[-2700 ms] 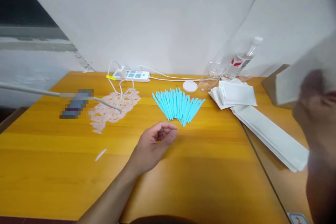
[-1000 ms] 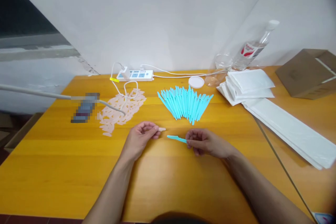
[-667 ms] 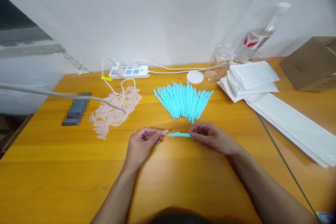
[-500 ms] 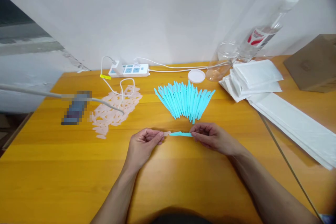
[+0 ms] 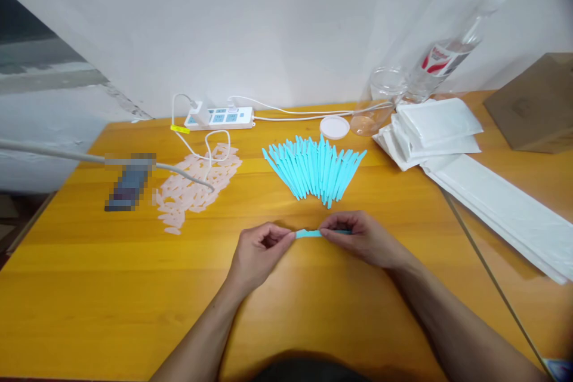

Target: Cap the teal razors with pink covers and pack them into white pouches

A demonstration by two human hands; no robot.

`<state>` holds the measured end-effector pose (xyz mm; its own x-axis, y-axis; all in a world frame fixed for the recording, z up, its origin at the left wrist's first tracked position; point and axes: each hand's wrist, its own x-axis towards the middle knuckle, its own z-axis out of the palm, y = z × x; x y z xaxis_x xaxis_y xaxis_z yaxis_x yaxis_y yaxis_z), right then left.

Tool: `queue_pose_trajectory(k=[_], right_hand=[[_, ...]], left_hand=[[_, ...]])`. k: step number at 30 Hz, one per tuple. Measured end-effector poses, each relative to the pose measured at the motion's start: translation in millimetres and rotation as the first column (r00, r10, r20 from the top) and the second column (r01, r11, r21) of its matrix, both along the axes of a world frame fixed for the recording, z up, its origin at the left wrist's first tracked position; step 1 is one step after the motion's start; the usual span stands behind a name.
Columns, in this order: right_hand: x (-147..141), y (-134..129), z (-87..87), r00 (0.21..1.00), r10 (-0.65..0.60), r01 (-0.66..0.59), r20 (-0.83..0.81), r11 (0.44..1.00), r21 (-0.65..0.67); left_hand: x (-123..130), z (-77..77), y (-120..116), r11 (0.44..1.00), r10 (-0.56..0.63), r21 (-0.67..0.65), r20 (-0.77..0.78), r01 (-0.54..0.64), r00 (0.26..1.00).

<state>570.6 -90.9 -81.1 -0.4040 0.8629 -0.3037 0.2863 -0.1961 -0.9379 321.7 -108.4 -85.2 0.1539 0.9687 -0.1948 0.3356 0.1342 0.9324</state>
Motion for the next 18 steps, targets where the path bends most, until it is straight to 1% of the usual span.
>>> queue_pose_trajectory(k=[1,2,4,6,7,8,9,11,12,13,15,16,18], right_hand=[[-3,-2,-2.5,0.999,-0.008,0.002,0.054,0.994,0.110],[-5,-5,-5.4,0.993,-0.017,-0.009,0.113,0.973,0.229],[-9,-8,-11.1,0.973,-0.034,-0.070,0.229,0.899,0.433],[-11,-10,-15.5,0.949,-0.037,-0.148,0.313,0.825,0.545],[-11,-11,-16.8,0.942,-0.036,-0.172,0.333,0.802,0.572],[-11,-10,-17.3,0.941,-0.035,-0.178,0.337,0.795,0.580],[-10,-9,-16.8,0.943,-0.042,-0.166,0.329,0.799,0.578],[-7,-5,-13.4,0.945,-0.107,-0.090,0.310,0.824,0.559],[-6,-1,-10.7,0.932,-0.181,-0.024,0.313,0.833,0.553],[-4,4,-7.8,0.904,-0.273,0.050,0.328,0.831,0.554],[1,18,-2.5,0.804,-0.455,0.181,0.384,0.801,0.571],[3,26,-0.7,0.743,-0.521,0.225,0.420,0.786,0.576],[7,43,0.7,0.638,-0.586,0.269,0.500,0.778,0.568]], left_hand=[[0,0.7,-1,0.995,-0.061,0.075,-0.075,0.066,0.995],[-1,1.1,-1,0.977,-0.120,0.158,-0.153,0.145,0.981],[-4,1.2,-1,0.904,-0.204,0.309,-0.296,0.296,0.933],[-8,0.6,0,0.832,-0.231,0.392,-0.401,0.394,0.887],[-9,0.1,0,0.811,-0.231,0.406,-0.439,0.421,0.868],[-9,-0.3,0,0.800,-0.227,0.411,-0.466,0.437,0.855],[-9,-0.8,-1,0.796,-0.223,0.411,-0.483,0.444,0.847],[-8,-1.6,-2,0.794,-0.220,0.410,-0.496,0.449,0.840],[-7,-2.0,-2,0.791,-0.223,0.412,-0.495,0.453,0.840],[-6,-2.5,-3,0.786,-0.229,0.415,-0.493,0.459,0.839],[-4,-3.3,-4,0.770,-0.244,0.425,-0.494,0.476,0.835],[-3,-3.5,-4,0.762,-0.253,0.427,-0.497,0.487,0.830],[-3,-3.5,-3,0.755,-0.263,0.425,-0.501,0.499,0.825]])
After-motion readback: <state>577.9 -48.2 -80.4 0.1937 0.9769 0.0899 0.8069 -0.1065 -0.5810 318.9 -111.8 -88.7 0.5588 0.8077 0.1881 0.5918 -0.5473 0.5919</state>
